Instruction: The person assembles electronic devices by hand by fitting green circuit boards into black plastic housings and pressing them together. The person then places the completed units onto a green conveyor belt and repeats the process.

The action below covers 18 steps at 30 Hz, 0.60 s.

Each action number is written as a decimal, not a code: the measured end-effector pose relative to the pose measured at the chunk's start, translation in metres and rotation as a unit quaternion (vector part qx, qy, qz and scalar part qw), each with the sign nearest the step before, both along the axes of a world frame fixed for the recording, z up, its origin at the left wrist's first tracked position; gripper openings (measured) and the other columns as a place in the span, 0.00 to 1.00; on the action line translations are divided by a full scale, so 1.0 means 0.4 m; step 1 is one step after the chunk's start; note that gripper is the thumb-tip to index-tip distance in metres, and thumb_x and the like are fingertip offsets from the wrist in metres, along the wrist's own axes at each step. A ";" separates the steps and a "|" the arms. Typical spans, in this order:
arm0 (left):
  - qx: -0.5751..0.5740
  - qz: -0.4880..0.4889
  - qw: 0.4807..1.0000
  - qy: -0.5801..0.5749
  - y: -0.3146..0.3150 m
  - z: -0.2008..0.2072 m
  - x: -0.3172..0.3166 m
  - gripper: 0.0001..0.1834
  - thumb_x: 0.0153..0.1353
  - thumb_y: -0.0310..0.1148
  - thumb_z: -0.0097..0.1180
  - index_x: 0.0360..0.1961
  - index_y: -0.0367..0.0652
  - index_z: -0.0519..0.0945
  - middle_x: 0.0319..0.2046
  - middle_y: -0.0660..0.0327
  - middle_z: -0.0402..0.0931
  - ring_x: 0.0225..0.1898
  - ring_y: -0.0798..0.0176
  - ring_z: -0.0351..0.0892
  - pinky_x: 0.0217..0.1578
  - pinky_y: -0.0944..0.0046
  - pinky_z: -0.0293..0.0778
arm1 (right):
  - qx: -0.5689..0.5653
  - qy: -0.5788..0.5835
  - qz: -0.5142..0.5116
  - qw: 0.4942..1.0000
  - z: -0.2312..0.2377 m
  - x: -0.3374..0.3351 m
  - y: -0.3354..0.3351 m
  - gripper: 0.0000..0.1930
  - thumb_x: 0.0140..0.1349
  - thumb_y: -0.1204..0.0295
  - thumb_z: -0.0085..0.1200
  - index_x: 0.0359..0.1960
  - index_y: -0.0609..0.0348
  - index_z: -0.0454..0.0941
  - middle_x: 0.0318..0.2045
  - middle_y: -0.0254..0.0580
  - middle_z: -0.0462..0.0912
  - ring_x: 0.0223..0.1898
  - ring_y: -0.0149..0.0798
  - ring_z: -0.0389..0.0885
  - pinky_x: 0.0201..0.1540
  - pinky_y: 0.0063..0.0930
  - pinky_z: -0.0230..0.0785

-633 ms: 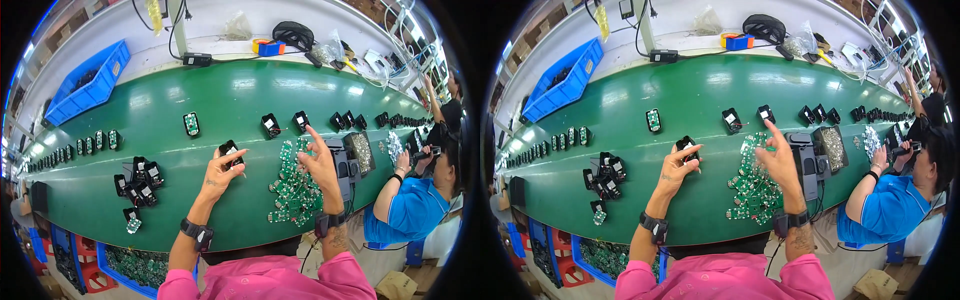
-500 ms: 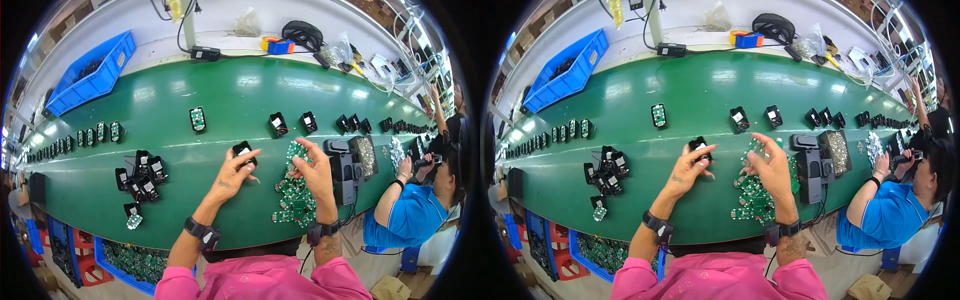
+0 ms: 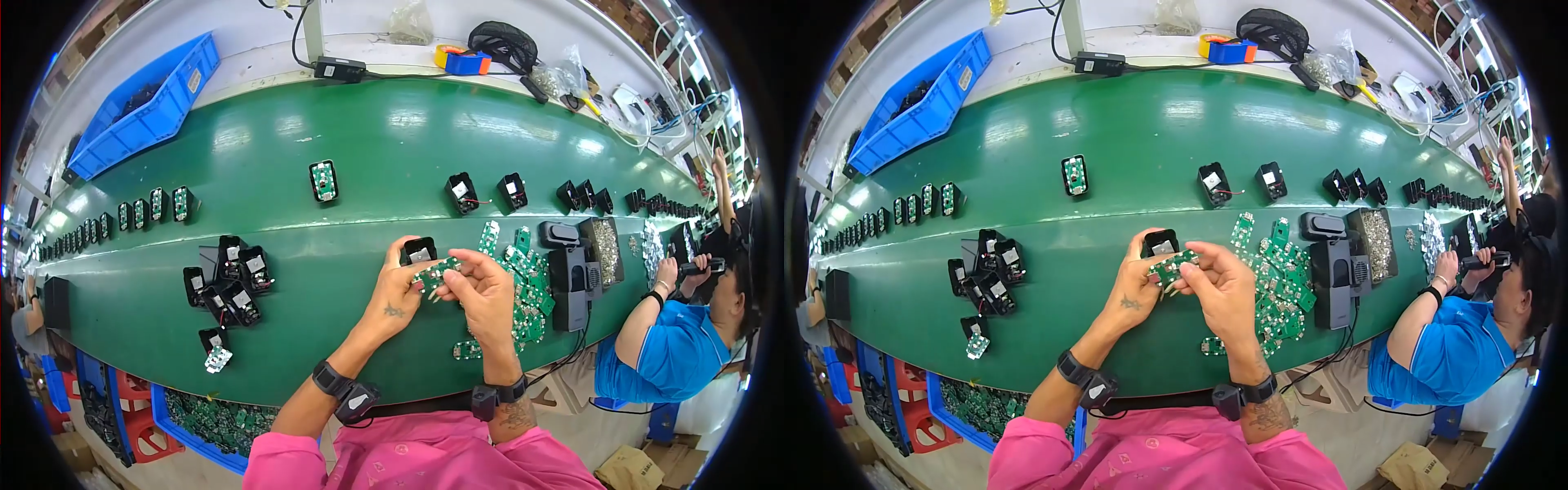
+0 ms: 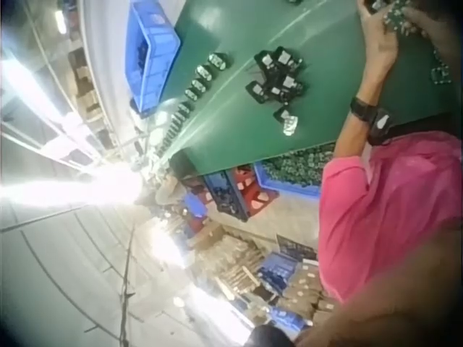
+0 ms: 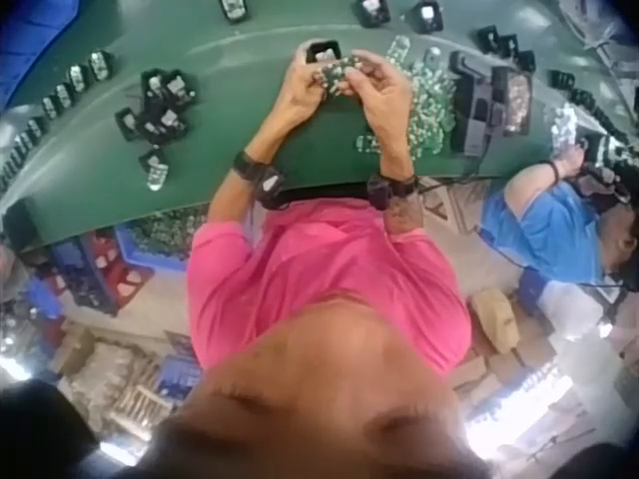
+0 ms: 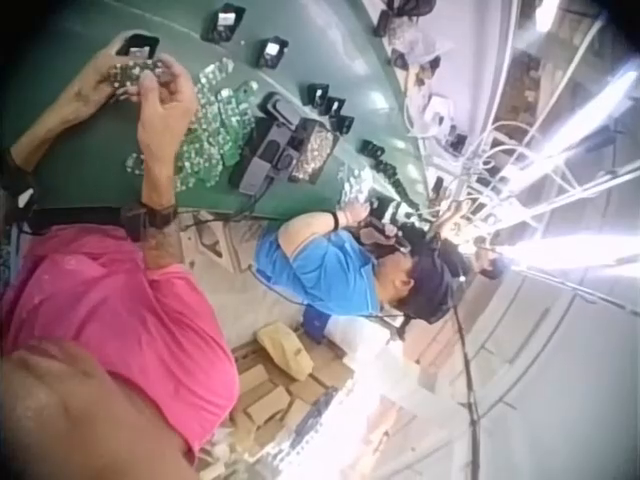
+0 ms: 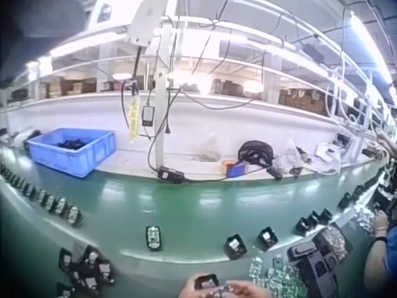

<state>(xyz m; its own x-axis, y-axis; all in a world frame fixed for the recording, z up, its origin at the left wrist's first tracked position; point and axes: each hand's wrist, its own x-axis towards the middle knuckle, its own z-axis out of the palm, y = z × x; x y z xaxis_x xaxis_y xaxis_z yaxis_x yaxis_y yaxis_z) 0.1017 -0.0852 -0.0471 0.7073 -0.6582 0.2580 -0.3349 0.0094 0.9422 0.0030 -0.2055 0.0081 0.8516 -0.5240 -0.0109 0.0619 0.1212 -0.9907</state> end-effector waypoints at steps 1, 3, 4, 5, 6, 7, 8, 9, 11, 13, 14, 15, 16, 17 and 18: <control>-0.001 0.001 1.000 -0.001 0.000 0.001 0.000 0.23 0.56 0.17 0.50 0.50 0.46 0.85 0.58 0.49 0.67 0.56 0.50 0.73 0.53 0.59 0.73 | -0.001 -0.001 0.001 1.000 -0.002 0.000 -0.001 0.15 0.66 0.80 0.57 0.54 0.69 0.76 0.33 0.39 0.83 0.31 0.28 0.84 0.33 0.19 0.77; -0.009 0.011 1.000 0.026 0.003 0.004 0.000 0.24 0.55 0.16 0.48 0.51 0.46 0.85 0.58 0.49 0.67 0.56 0.50 0.73 0.53 0.59 0.73 | -0.064 0.034 -0.016 0.997 -0.005 -0.005 -0.006 0.15 0.66 0.79 0.58 0.53 0.68 0.76 0.30 0.36 0.81 0.28 0.24 0.80 0.30 0.17 0.73; -0.010 0.012 1.000 0.026 0.005 0.006 0.001 0.24 0.55 0.16 0.48 0.51 0.46 0.85 0.58 0.49 0.67 0.56 0.50 0.73 0.53 0.59 0.73 | -0.064 0.034 -0.015 0.997 -0.008 -0.008 -0.014 0.15 0.66 0.79 0.58 0.53 0.68 0.76 0.30 0.36 0.81 0.28 0.24 0.80 0.30 0.17 0.73; -0.009 0.003 1.000 0.015 0.006 0.008 0.004 0.24 0.56 0.16 0.48 0.51 0.45 0.85 0.59 0.49 0.67 0.56 0.50 0.73 0.52 0.59 0.73 | -0.063 0.031 -0.007 0.998 -0.013 -0.011 -0.024 0.14 0.66 0.78 0.58 0.53 0.67 0.76 0.29 0.34 0.81 0.27 0.23 0.78 0.29 0.16 0.71; -0.007 -0.008 1.000 0.004 0.008 0.010 0.006 0.23 0.56 0.16 0.49 0.51 0.45 0.84 0.59 0.49 0.66 0.56 0.50 0.73 0.52 0.59 0.74 | -0.061 0.028 0.000 0.998 -0.016 -0.012 -0.028 0.14 0.66 0.78 0.58 0.52 0.67 0.77 0.28 0.33 0.80 0.25 0.22 0.76 0.27 0.16 0.69; -0.008 -0.007 1.000 0.004 0.009 0.012 0.006 0.23 0.56 0.16 0.49 0.51 0.45 0.84 0.59 0.49 0.66 0.56 0.50 0.73 0.52 0.59 0.74 | -0.062 0.028 0.001 0.998 -0.016 -0.011 -0.027 0.14 0.66 0.78 0.58 0.52 0.67 0.77 0.28 0.33 0.80 0.25 0.22 0.76 0.27 0.16 0.69; -0.010 -0.013 1.000 0.017 0.010 0.013 0.003 0.23 0.56 0.16 0.51 0.51 0.46 0.84 0.60 0.49 0.65 0.56 0.50 0.74 0.52 0.58 0.74 | -0.055 0.031 -0.006 0.998 -0.017 -0.008 -0.026 0.13 0.66 0.77 0.58 0.51 0.66 0.77 0.28 0.32 0.79 0.25 0.21 0.75 0.27 0.15 0.68; -0.013 -0.020 0.999 0.031 0.010 0.016 0.001 0.23 0.56 0.16 0.52 0.51 0.46 0.85 0.61 0.49 0.65 0.55 0.50 0.74 0.51 0.57 0.74 | -0.049 0.034 -0.014 0.998 -0.015 -0.007 -0.024 0.13 0.66 0.77 0.58 0.50 0.66 0.77 0.27 0.31 0.79 0.25 0.20 0.74 0.26 0.15 0.67; -0.008 -0.034 0.999 0.004 0.009 0.009 0.000 0.26 0.56 0.16 0.54 0.56 0.47 0.81 0.62 0.50 0.64 0.55 0.52 0.75 0.52 0.58 0.75 | -0.068 0.035 -0.009 0.997 -0.025 -0.003 -0.015 0.12 0.66 0.78 0.58 0.50 0.66 0.77 0.26 0.31 0.78 0.24 0.21 0.74 0.26 0.15 0.67; -0.002 -0.048 0.999 -0.023 0.008 0.026 -0.003 0.29 0.56 0.16 0.56 0.60 0.47 0.78 0.63 0.51 0.63 0.54 0.54 0.75 0.52 0.59 0.75 | -0.086 0.037 -0.005 0.996 -0.034 -0.002 -0.015 0.12 0.66 0.79 0.57 0.49 0.65 0.76 0.26 0.31 0.78 0.23 0.21 0.74 0.25 0.15 0.66; -0.039 -0.050 0.996 0.069 0.007 0.040 -0.010 0.33 0.56 0.16 0.57 0.65 0.47 0.72 0.63 0.51 0.64 0.55 0.58 0.75 0.53 0.60 0.75 | -0.110 0.042 -0.014 0.993 -0.035 -0.003 -0.018 0.11 0.66 0.79 0.57 0.49 0.65 0.76 0.26 0.30 0.77 0.24 0.20 0.74 0.26 0.15 0.66; -0.076 -0.051 0.983 0.161 0.008 0.058 -0.016 0.37 0.57 0.17 0.58 0.69 0.46 0.66 0.62 0.52 0.64 0.55 0.61 0.75 0.55 0.62 0.75 | -0.133 0.048 -0.023 0.990 -0.037 -0.005 -0.021 0.11 0.66 0.79 0.57 0.49 0.65 0.76 0.26 0.28 0.77 0.25 0.20 0.73 0.27 0.15 0.66; -0.106 -0.072 0.967 0.218 0.010 0.068 -0.020 0.42 0.58 0.20 0.58 0.74 0.44 0.57 0.59 0.52 0.69 0.53 0.63 0.76 0.52 0.63 0.75 | -0.133 0.048 -0.024 0.990 -0.044 -0.007 -0.024 0.11 0.66 0.79 0.57 0.49 0.65 0.76 0.26 0.28 0.77 0.25 0.20 0.73 0.27 0.15 0.66; -0.107 -0.072 0.968 0.218 0.009 0.061 -0.016 0.42 0.58 0.20 0.58 0.74 0.44 0.57 0.59 0.52 0.69 0.53 0.63 0.76 0.52 0.63 0.75 | -0.158 0.047 -0.021 0.986 -0.055 -0.008 -0.029 0.12 0.65 0.79 0.58 0.50 0.64 0.76 0.30 0.31 0.77 0.29 0.21 0.74 0.27 0.14 0.66; -0.110 -0.088 0.963 0.232 0.011 0.049 -0.007 0.39 0.60 0.20 0.57 0.72 0.41 0.58 0.60 0.53 0.69 0.54 0.64 0.75 0.54 0.63 0.75 | -0.183 0.046 -0.017 0.982 -0.052 -0.004 -0.026 0.14 0.64 0.79 0.59 0.51 0.64 0.76 0.33 0.33 0.77 0.32 0.21 0.74 0.27 0.14 0.65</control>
